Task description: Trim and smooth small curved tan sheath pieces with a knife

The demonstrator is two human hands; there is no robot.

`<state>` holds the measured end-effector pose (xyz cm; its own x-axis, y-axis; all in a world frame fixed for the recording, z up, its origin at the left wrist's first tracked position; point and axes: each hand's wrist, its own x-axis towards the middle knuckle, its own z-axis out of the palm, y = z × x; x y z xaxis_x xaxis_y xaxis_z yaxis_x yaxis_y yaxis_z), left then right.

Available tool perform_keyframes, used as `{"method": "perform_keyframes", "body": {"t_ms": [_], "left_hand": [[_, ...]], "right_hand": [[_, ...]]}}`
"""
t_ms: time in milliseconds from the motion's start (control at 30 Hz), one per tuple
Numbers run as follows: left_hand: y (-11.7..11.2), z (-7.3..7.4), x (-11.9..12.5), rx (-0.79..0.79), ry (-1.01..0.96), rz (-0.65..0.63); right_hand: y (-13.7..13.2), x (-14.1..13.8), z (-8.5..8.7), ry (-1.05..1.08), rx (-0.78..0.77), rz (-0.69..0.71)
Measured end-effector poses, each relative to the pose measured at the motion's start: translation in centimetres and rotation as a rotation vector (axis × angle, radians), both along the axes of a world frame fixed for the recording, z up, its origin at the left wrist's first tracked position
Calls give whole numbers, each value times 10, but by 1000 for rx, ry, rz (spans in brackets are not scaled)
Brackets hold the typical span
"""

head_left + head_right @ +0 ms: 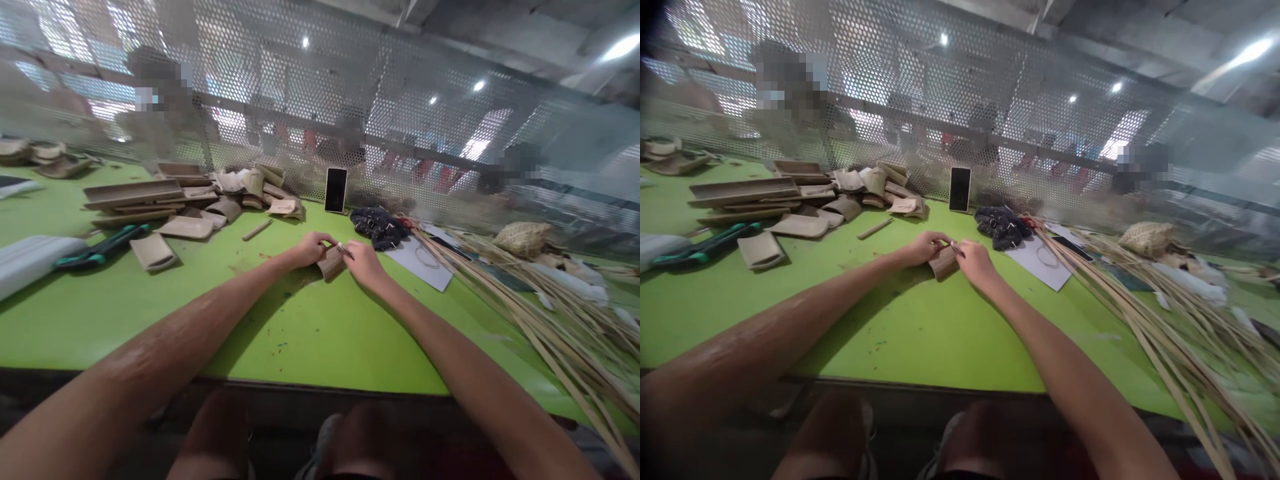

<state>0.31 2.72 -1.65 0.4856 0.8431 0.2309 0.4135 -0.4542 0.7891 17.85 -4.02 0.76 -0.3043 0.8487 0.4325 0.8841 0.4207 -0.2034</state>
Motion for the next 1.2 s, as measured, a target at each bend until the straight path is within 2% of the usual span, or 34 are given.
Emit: {"method": "perform_keyframes", "body": {"t_ms": [167,267,400,467,600,667,733,867,1033,1133,1200], "left_hand": [[-1,1,1,0,-14,7],[-1,0,0,8,-24,-3],[0,-1,-2,11,-53,-32],[0,-1,-2,-1,-53,-37],[-2,1,-3,-15,7,-17],[-2,2,-4,12,20,-32],[-3,4,-4,37,22,-42],[-3,4,-4,43,11,-35],[-2,3,-2,8,0,-3],[-1,3,-2,26,-15,-44],[0,2,-2,36,-12,-40]], "right_hand": [[12,-1,17,-162,-42,-24],[8,-11,18,-216,-39,-42],[-6,-21,10,-156,-19,140],[-6,-18,8,-115,-44,170],[6,-2,8,-111,-80,-78],[8,2,6,-111,-42,-110],[4,1,3,-117,4,-52],[-5,-9,1,-130,24,154],[-5,-12,7,-185,-36,4],[-5,-15,6,-183,-9,136],[-5,-16,4,-165,-15,154]]}}
